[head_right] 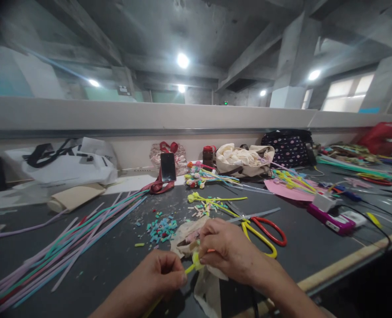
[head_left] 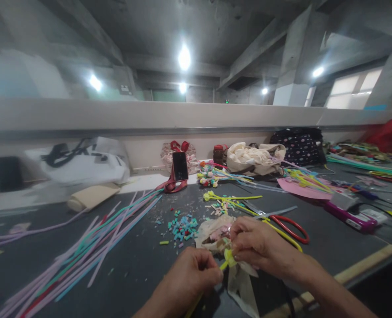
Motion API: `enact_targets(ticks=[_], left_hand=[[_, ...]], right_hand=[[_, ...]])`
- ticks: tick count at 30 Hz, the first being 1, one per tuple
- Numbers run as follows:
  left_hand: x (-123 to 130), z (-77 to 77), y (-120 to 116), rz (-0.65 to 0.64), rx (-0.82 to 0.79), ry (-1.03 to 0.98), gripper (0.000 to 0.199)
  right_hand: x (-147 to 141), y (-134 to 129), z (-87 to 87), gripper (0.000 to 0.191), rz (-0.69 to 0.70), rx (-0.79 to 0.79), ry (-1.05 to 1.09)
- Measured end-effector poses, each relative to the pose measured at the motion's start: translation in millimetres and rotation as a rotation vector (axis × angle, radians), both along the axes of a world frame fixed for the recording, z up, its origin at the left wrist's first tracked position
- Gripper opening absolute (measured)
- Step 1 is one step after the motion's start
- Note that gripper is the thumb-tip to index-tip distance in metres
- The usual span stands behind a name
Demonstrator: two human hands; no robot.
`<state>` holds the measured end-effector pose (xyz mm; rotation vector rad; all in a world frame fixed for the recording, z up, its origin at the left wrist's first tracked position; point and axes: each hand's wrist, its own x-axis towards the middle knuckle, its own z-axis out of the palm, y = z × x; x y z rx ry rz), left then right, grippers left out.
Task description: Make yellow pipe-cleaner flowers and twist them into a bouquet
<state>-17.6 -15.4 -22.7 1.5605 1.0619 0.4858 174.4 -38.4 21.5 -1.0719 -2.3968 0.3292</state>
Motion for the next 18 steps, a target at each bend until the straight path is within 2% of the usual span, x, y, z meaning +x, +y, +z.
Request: enact_targets(ticks=[5, 13, 18], left_hand=[[-0.4, -2.1, -0.9, -0.008, 0.029, 0.015, 0.01], [1.6, 2.7, -1.6, -0.001, 0.042, 0.032, 0.011], [0.9, 1.2, -1.7, -0.004, 0.0, 0.008, 0.011]], right_hand=[[-0.4, 0.5, -3.0, 0.014, 0.0, 0.033, -0.037], [-5.0, 0.8, -5.6, 0.014, -0.006, 0.084, -0.072], [-6.8, 1.0, -9.5, 0.017, -0.007, 0.124, -0.039]])
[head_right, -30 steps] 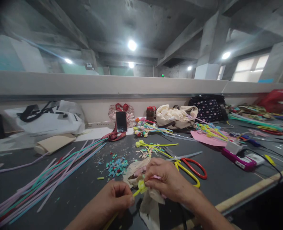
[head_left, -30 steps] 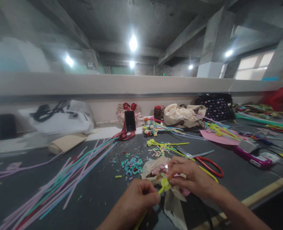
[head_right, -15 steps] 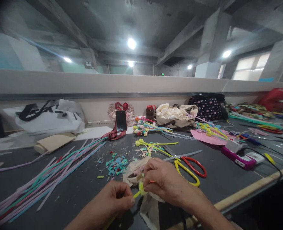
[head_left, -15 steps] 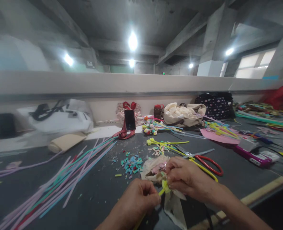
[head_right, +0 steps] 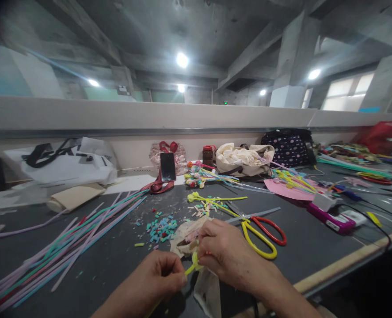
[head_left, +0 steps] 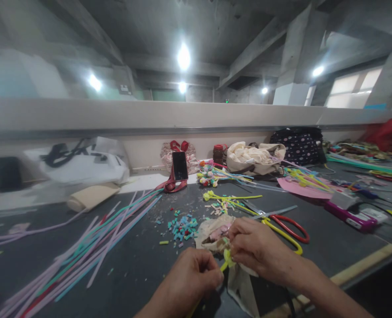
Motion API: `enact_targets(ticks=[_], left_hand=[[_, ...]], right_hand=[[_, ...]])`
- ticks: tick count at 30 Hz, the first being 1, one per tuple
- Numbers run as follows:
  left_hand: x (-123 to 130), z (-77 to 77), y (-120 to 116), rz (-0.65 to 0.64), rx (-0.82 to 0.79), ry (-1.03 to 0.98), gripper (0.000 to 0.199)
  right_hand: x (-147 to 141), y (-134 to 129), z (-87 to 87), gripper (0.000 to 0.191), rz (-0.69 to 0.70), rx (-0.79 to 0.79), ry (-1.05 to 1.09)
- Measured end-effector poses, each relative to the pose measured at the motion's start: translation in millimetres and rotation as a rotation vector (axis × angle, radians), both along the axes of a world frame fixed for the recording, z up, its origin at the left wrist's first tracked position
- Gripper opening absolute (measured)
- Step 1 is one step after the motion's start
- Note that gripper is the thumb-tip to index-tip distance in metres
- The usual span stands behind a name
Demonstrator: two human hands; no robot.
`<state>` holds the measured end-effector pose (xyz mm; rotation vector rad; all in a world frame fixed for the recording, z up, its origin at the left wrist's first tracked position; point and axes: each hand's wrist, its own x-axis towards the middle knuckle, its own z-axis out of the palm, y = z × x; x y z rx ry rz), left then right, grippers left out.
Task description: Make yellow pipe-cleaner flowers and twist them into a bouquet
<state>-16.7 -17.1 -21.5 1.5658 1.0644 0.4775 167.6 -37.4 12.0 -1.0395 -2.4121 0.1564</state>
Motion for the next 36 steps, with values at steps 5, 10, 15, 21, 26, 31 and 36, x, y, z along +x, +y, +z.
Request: enact_targets(ticks=[5, 10, 15, 21, 26, 31, 36], left_hand=[[0.1, -0.2, -0.5, 0.014, 0.016, -0.011, 0.011], [-0.1, 0.2, 0.3, 0.006, 0.037, -0.008, 0.01], [-0.8, 2.3, 1.1, 0.049, 0.022, -0.059, 0.011], [-3.3, 5.9, 4.4, 0.102, -0.079, -0.228, 0.015], [-8.5, 6.3, 11.3, 0.094, -0.283, -0.317, 0.031], [-10.6, 4.7, 13.5, 0.076, -0.349, -0.441, 0.039], [-11.4, 1.2, 15.5, -0.008, -0.36, -0.434, 0.039]], right_hand=[[-0.4, 3.5, -7.1, 0.018, 0.0, 0.044, 0.018], [-0.8, 4.7, -7.6, 0.02, -0.03, 0.068, -0.032], [10.4, 1.0, 7.7, 0.018, -0.044, -0.068, 0.124], [26.7, 8.5, 6.8, 0.017, -0.164, -0.056, 0.489], [22.1, 12.1, 1.1, 0.018, -0.234, -0.105, 0.551], [8.9, 10.5, -0.8, 0.018, -0.24, -0.266, 0.624], [2.0, 8.7, -6.0, 0.059, -0.078, -0.559, 0.781]])
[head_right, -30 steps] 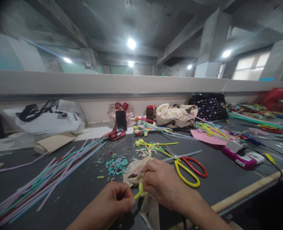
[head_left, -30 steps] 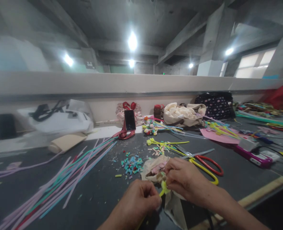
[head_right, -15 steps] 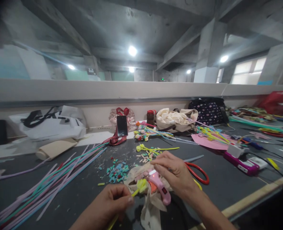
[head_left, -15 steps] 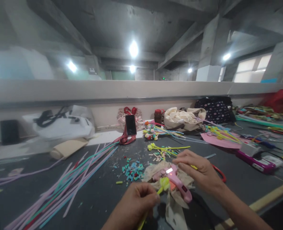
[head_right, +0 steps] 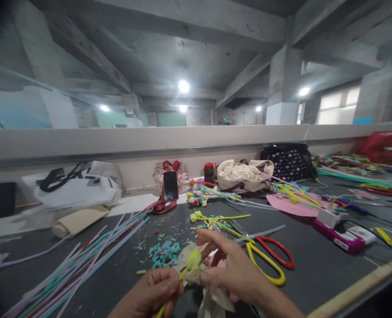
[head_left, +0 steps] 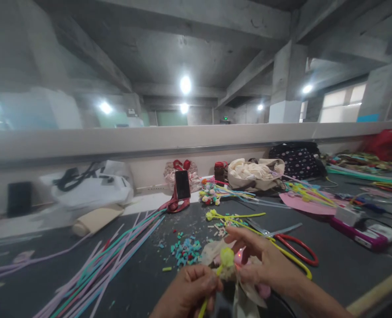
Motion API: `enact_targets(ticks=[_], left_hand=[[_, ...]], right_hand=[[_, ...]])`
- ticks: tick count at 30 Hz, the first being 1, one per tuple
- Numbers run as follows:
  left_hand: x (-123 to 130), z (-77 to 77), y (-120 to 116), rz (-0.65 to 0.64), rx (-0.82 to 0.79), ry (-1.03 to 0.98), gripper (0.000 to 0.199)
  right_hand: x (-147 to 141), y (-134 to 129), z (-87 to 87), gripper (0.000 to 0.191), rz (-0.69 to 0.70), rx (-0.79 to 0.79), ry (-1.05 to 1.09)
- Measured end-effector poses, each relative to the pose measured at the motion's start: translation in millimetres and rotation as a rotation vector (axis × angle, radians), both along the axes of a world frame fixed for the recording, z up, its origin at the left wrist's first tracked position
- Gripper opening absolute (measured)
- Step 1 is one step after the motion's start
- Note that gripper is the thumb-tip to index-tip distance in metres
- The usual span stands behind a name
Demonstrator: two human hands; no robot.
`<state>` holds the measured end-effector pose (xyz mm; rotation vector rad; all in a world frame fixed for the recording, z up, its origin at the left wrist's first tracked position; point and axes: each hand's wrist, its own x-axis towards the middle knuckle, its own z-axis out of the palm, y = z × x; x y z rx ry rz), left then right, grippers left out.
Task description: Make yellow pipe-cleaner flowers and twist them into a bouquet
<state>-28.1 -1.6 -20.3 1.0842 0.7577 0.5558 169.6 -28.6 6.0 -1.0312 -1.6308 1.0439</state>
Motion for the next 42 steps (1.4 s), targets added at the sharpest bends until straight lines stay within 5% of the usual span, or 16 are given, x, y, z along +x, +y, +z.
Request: enact_targets(ticks=[5, 11, 23, 28, 32, 42], left_hand=[[0.0, 1.8, -2.7, -0.075, -0.017, 0.003, 0.038], [1.9, 10.7, -8.8, -0.081, -0.013, 0.036, 0.032], [2.6, 7.9, -7.3, -0.052, 0.03, 0.036, 0.033], [2.1, -0.2, -3.9, 0.007, -0.051, -0.059, 0.032], [1.2, -7.6, 1.6, 0.044, -0.096, -0.166, 0.032], [3.6, 7.0, -2.8, 0.064, 0.015, -0.25, 0.031]], right_hand=[[-7.6, -3.4, -0.6, 0.054, 0.189, -0.137, 0.17], [-16.9, -4.0, 1.9, 0.022, 0.13, -0.12, 0.101], [-19.8, -1.9, -1.3, 0.022, 0.129, -0.091, 0.133], [-11.8, -1.3, 5.7, 0.035, -0.038, -0.03, 0.121], [-15.7, 2.6, 7.5, 0.021, -0.217, -0.036, 0.248], [-38.3, 11.1, -26.6, 0.018, -0.054, -0.153, 0.292]])
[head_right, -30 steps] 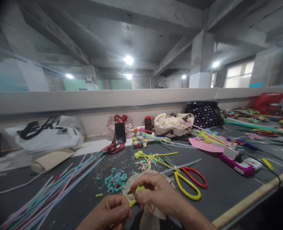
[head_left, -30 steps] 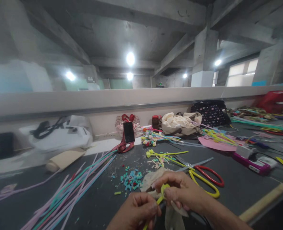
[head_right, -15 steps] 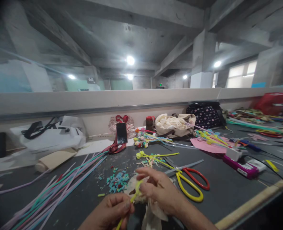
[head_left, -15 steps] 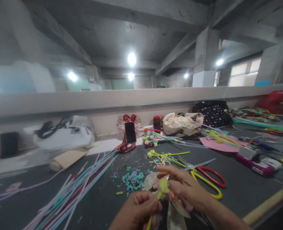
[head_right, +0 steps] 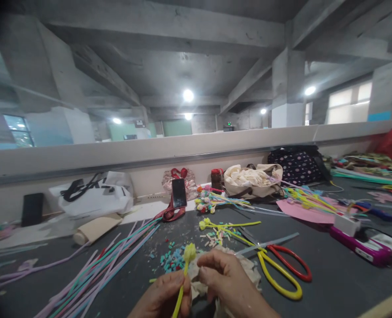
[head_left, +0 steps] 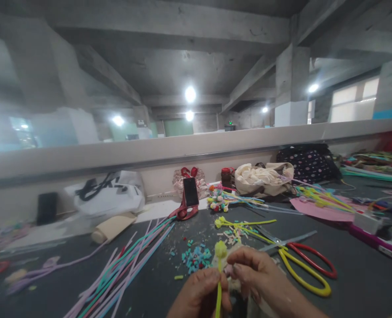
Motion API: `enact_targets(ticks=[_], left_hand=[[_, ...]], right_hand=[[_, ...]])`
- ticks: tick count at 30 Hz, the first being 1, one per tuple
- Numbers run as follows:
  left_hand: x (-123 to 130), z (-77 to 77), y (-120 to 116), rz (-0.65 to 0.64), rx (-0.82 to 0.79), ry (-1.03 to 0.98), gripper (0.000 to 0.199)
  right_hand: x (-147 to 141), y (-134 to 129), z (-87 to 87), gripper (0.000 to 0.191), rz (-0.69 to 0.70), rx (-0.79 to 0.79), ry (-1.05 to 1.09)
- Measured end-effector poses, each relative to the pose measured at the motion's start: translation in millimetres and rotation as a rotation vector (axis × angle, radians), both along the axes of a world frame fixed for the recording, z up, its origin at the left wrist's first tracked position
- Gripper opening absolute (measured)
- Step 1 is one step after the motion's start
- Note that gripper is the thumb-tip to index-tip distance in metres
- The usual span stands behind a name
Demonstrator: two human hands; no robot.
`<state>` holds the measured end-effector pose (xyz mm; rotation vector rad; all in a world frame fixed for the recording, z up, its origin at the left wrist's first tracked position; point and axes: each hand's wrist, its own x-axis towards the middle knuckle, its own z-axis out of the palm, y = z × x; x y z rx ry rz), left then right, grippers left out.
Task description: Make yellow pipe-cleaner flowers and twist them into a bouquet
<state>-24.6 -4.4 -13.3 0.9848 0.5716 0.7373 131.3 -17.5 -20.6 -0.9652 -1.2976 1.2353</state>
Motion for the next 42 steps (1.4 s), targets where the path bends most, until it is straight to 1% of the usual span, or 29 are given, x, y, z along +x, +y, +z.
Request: enact_targets(ticks=[4, 7, 10, 12, 15, 17, 19, 21, 24, 28, 30, 32, 34, 36, 38, 42], left_hand=[[1.1, 4.3, -3.7, 0.027, 0.073, 0.003, 0.032], [2.7, 1.7, -2.6, 0.002, 0.111, -0.038, 0.036], [4.1, -1.4, -0.8, -0.008, 0.107, -0.093, 0.041], [3.5, -2.4, 0.3, 0.02, 0.099, -0.065, 0.04], [1.0, -4.6, 3.3, 0.085, 0.092, 0.031, 0.038], [0.2, -8.4, 6.3, 0.117, 0.088, 0.078, 0.04], [1.3, -13.9, 9.1, 0.137, 0.068, 0.108, 0.043], [4.0, -20.1, 11.1, 0.135, 0.039, 0.122, 0.045], [9.2, -27.5, 12.1, 0.151, 0.001, 0.116, 0.049], [13.2, -29.7, 9.0, 0.231, -0.026, 0.048, 0.045], [14.0, -26.6, 5.1, 0.277, -0.031, -0.027, 0.04], [14.6, -21.0, 0.3, 0.331, -0.044, -0.126, 0.035], [15.1, -14.7, -3.6, 0.369, -0.07, -0.196, 0.032], [15.1, -9.9, -5.5, 0.392, -0.108, -0.2, 0.031], [14.1, -8.0, -5.3, 0.39, -0.129, -0.17, 0.032], [9.8, -12.2, -2.0, 0.305, -0.099, -0.1, 0.036]], right_hand=[[-6.2, 1.0, -0.7, 0.029, 0.048, -0.063, 0.044], [-12.8, 0.3, -1.7, 0.035, 0.079, -0.101, 0.164], [-20.6, -0.2, -5.4, 0.036, 0.071, -0.104, 0.18], [-25.3, 0.4, -7.5, 0.036, 0.024, -0.052, 0.155], [-29.9, 2.6, -8.8, 0.038, -0.071, 0.07, 0.157], [-31.2, 4.5, -9.4, 0.041, -0.082, 0.094, 0.18], [-31.5, 6.4, -10.9, 0.042, -0.044, 0.066, 0.226], [-31.1, 8.1, -13.2, 0.043, -0.003, 0.004, 0.276], [-28.9, 9.3, -14.5, 0.041, 0.009, -0.08, 0.286], [-25.6, 4.7, -5.6, 0.038, 0.002, -0.068, 0.265], [-24.8, -0.6, 2.0, 0.039, -0.005, -0.074, 0.208], [-24.2, -6.2, 8.5, 0.036, -0.029, -0.07, 0.082], [-23.5, -10.1, 11.8, 0.031, -0.072, -0.011, -0.079], [-22.8, -11.7, 11.6, 0.027, -0.123, 0.09, -0.233], [-22.3, -12.0, 9.9, 0.024, -0.17, 0.168, -0.37], [-22.2, -13.8, 11.5, 0.018, -0.256, 0.318, -0.595]])
